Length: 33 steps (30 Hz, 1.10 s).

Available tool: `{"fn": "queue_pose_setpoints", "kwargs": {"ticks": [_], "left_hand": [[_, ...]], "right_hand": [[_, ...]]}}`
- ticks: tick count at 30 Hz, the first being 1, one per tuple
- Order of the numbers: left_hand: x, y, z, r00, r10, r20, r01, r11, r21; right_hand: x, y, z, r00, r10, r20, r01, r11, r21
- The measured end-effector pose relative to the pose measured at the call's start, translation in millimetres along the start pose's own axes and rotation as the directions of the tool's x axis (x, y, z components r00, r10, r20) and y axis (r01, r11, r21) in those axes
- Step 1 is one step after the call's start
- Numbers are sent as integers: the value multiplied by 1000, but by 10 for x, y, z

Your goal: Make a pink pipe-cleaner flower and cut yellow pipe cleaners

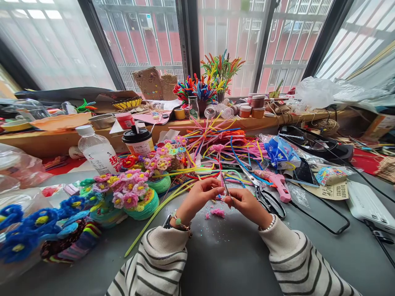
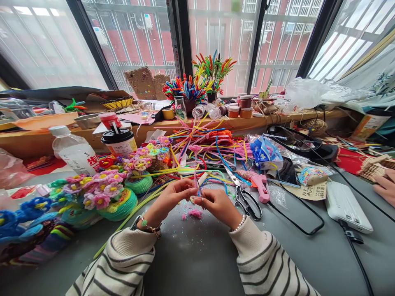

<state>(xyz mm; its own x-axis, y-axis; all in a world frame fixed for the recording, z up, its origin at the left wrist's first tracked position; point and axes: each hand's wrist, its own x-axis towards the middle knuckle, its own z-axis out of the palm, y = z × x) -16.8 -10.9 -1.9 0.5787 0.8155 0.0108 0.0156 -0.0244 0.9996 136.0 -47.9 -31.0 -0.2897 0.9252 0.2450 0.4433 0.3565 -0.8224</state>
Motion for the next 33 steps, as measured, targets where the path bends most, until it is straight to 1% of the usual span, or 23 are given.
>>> {"fn": "queue_pose_setpoints", "kwargs": {"ticks": [4, 8, 13, 17, 19, 21, 23, 25, 27, 30, 32, 33], "left_hand": [[5, -8, -6, 1000, 7, -2, -7, 1000, 0], [4, -16, -9, 1000, 16, -14, -16, 1000, -4], [-13, -11, 0, 999, 37, 37, -36, 998, -43], [-26, 10, -2, 997, 39, 71, -32, 996, -86], [-31, 26, -7, 996, 38, 85, -30, 994, -103], [-39, 41, -10, 992, 32, 119, -18, 993, -117], [-47, 51, -9, 983, 5, 184, 17, 993, -120], [-54, 53, -6, 962, -40, 271, 71, 992, -104], [-59, 51, -4, 933, -84, 351, 116, 991, -70], [-57, 45, -2, 910, -122, 395, 144, 989, -27], [-50, 37, 3, 910, -142, 389, 155, 988, -2], [-45, 31, 8, 913, -150, 379, 158, 987, 10]], "right_hand": [[6, 23, 8, 999, 14, -49, -15, 1000, -26], [17, 32, 1, 997, 28, -72, -29, 999, -17], [19, 20, -8, 995, 36, -93, -34, 999, 18], [17, 34, -8, 997, 21, -71, -13, 994, 109], [16, 52, -13, 994, 50, -102, -29, 979, 200], [15, 69, -27, 977, 130, -171, -70, 945, 320], [16, 77, -45, 947, 231, -223, -108, 883, 456], [19, 73, -62, 921, 311, -234, -125, 806, 578], [24, 63, -72, 909, 347, -231, -112, 737, 667], [33, 54, -72, 898, 362, -250, -71, 681, 729], [36, 56, -67, 887, 370, -275, -59, 683, 728], [36, 60, -65, 881, 372, -293, -58, 698, 714]]}}
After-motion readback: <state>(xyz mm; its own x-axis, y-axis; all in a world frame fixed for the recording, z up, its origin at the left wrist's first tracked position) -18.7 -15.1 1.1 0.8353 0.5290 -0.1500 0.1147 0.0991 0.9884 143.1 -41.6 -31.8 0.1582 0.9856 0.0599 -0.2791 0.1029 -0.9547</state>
